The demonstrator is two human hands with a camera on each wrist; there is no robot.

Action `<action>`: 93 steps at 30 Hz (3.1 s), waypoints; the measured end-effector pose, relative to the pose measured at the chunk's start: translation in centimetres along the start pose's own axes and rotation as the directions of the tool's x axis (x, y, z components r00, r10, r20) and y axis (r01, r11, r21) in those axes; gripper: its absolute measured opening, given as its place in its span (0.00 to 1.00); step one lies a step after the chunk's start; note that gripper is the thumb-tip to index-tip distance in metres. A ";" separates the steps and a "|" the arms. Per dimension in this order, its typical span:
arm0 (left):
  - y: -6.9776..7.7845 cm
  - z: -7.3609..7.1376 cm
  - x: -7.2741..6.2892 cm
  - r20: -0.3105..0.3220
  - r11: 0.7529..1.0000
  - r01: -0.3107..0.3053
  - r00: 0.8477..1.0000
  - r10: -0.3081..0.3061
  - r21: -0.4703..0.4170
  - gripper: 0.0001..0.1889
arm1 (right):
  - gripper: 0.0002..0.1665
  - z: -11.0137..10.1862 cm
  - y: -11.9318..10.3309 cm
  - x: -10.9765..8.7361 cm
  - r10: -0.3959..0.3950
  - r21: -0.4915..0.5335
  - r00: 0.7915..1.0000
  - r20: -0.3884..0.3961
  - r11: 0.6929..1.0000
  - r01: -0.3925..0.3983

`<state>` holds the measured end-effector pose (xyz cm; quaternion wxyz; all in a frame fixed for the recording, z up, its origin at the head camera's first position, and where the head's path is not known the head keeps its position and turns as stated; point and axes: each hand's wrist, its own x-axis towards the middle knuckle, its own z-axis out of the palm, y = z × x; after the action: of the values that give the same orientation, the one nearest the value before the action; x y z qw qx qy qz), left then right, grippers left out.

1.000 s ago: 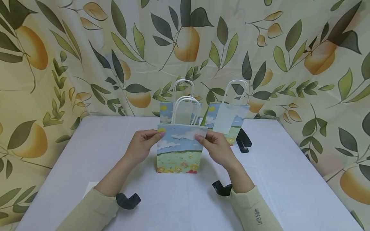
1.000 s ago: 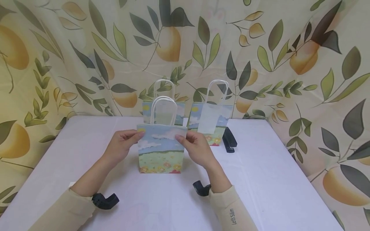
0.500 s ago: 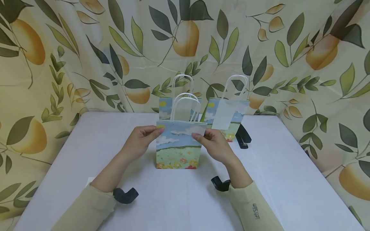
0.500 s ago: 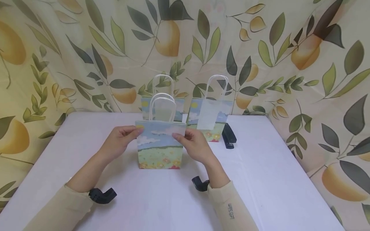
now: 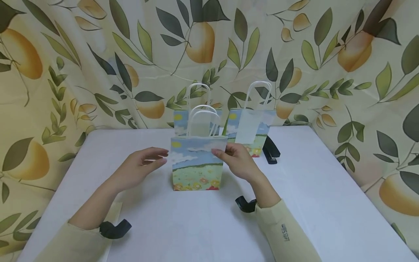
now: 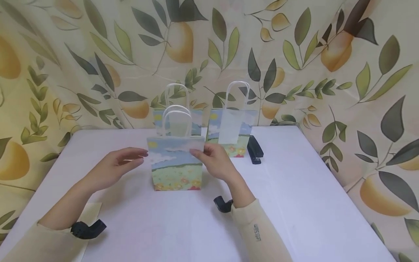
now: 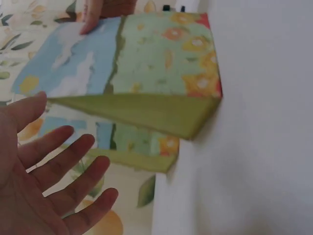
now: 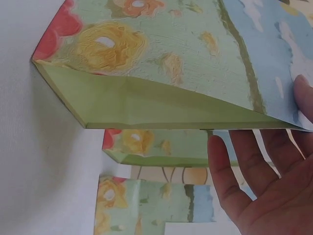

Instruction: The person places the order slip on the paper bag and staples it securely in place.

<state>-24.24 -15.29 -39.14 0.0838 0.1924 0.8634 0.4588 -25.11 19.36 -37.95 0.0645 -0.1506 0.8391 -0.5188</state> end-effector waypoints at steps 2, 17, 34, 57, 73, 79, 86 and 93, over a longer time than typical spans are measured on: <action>-0.7 -0.5 -0.6 0.009 0.998 0.007 1.000 -0.008 0.065 0.23 | 0.17 -0.1 -0.2 0.0 0.014 -0.011 1.000 -0.003 1.000 -0.014; -5.0 -3.1 -7.1 0.044 0.949 0.120 0.989 -0.138 0.290 0.29 | 0.17 0.1 -0.8 0.6 -0.035 -0.012 0.999 0.027 0.999 0.035; -6.8 -4.9 -10.2 0.194 0.796 0.072 0.953 -0.233 0.601 0.32 | 0.17 -0.1 -0.2 0.0 -0.009 0.013 1.000 0.014 1.000 0.009; -6.6 -4.7 -10.7 0.197 0.824 0.164 0.929 -0.314 0.542 0.27 | 0.17 0.0 0.0 -0.1 -0.013 0.007 1.000 0.005 1.000 0.013; -5.0 -5.9 -10.8 0.164 0.958 -0.044 0.986 -0.003 0.283 0.17 | 0.17 0.0 0.0 -0.3 -0.018 -0.001 1.000 0.006 1.000 0.018; -3.8 -5.6 -10.3 0.035 0.971 -0.062 0.998 0.055 0.231 0.14 | 0.16 0.0 0.1 -0.3 -0.026 0.002 1.000 0.004 1.000 0.026; -2.3 -4.9 -9.1 -0.059 0.989 -0.039 0.997 0.048 0.145 0.12 | 0.17 0.1 0.1 -0.3 -0.020 0.002 1.000 0.003 1.000 0.020; -1.3 -3.4 -7.5 -0.161 0.991 -0.060 0.984 0.079 0.116 0.10 | 0.17 0.1 0.1 -0.4 -0.014 0.000 1.000 0.002 1.000 0.014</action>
<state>-18.82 -21.62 -38.56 -0.0151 0.1880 0.8842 0.4273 -24.77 19.44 -38.09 0.0618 -0.1572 0.8378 -0.5192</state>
